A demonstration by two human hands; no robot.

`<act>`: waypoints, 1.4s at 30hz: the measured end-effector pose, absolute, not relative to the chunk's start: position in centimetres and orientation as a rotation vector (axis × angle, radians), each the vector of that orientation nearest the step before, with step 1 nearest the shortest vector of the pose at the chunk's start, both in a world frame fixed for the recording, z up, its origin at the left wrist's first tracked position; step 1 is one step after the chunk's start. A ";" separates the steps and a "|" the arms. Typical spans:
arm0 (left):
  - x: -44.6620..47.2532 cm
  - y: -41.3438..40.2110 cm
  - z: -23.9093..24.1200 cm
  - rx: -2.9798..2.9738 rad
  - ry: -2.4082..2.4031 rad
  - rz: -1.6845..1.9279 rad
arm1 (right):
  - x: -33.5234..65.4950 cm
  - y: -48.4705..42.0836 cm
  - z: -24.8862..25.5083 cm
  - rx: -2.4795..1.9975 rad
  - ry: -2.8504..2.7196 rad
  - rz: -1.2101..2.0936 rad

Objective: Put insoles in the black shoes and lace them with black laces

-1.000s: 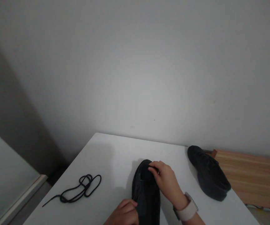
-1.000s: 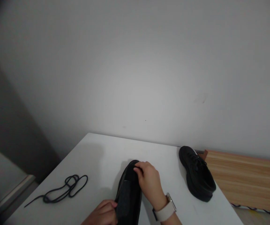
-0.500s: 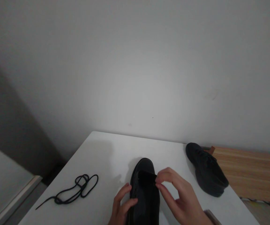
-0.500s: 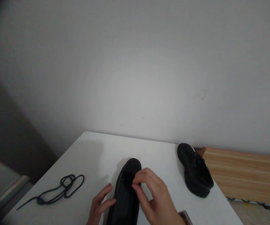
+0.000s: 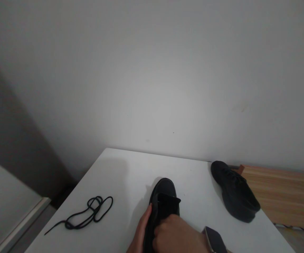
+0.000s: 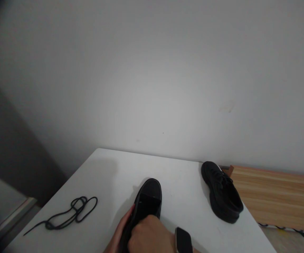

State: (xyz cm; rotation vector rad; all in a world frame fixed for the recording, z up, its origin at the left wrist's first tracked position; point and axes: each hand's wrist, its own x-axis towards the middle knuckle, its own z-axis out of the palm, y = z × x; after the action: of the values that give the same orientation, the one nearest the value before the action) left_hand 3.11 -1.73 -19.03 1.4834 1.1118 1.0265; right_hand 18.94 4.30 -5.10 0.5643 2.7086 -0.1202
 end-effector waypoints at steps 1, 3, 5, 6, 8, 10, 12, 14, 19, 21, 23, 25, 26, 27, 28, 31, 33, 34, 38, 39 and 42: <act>3.2 -1.5 -19.4 1.463 1.107 1.017 | 18.7 4.2 -5.4 0.594 2.669 -0.110; 3.5 -1.2 -20.2 1.413 1.086 1.009 | 18.3 4.2 -6.1 0.625 2.626 -0.105; 3.7 -1.1 -20.8 1.375 1.062 1.018 | 18.1 4.1 -6.7 0.632 2.616 -0.100; 3.8 -1.0 -21.1 1.369 1.055 1.031 | 18.1 4.1 -6.9 0.631 2.612 -0.099; 3.9 -1.1 -21.5 1.382 1.053 1.056 | 18.1 4.1 -7.2 0.632 2.609 -0.100; 3.9 -1.1 -21.7 1.394 1.060 1.067 | 18.3 4.0 -7.6 0.629 2.617 -0.104; 4.0 -1.0 -21.7 1.400 1.062 1.064 | 18.5 4.0 -8.1 0.623 2.639 -0.099; 4.0 -1.0 -21.5 1.413 1.047 1.074 | 18.6 4.1 -8.8 0.618 2.661 -0.087; 4.0 -1.4 -20.3 1.496 1.018 1.099 | 18.9 4.2 -10.7 0.600 2.720 -0.060; 3.9 -1.6 -19.8 1.517 1.010 1.095 | 18.9 4.2 -11.3 0.592 2.741 -0.049; 4.0 -1.7 -19.5 1.521 0.999 1.096 | 18.9 4.0 -11.6 0.603 2.752 -0.022; 4.0 -1.8 -19.4 1.514 0.998 1.103 | 18.7 3.8 -11.6 0.627 2.761 0.003; 4.1 -1.8 -19.4 1.513 0.997 1.110 | 18.6 3.6 -11.5 0.637 2.766 0.011; 4.1 -1.8 -19.5 1.513 0.997 1.117 | 18.5 3.6 -11.3 0.645 2.768 0.014; 4.1 -1.8 -19.7 1.510 0.998 1.123 | 18.4 3.5 -11.0 0.646 2.769 0.010; 4.2 -1.6 -20.4 1.497 1.017 1.114 | 18.4 3.8 -10.2 0.628 2.762 -0.014; 4.1 -1.5 -20.7 1.501 1.024 1.092 | 18.7 4.1 -9.6 0.617 2.758 -0.037; 4.1 -1.5 -20.8 1.513 1.020 1.085 | 18.9 4.2 -9.3 0.617 2.758 -0.047; 3.9 -1.4 -20.7 1.552 1.009 1.091 | 19.4 4.5 -7.9 0.674 2.757 -0.082; 3.9 -1.3 -20.6 1.556 1.010 1.092 | 19.5 4.5 -7.5 0.706 2.749 -0.112; 4.1 -1.1 -20.5 1.557 1.023 1.076 | 19.8 4.3 -6.4 0.842 2.693 -0.240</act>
State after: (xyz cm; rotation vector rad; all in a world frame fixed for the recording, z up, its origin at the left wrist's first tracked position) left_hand 4.06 -1.10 -20.54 1.5568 1.0231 1.0759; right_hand 19.83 4.25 -6.38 0.8422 2.6928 -0.2404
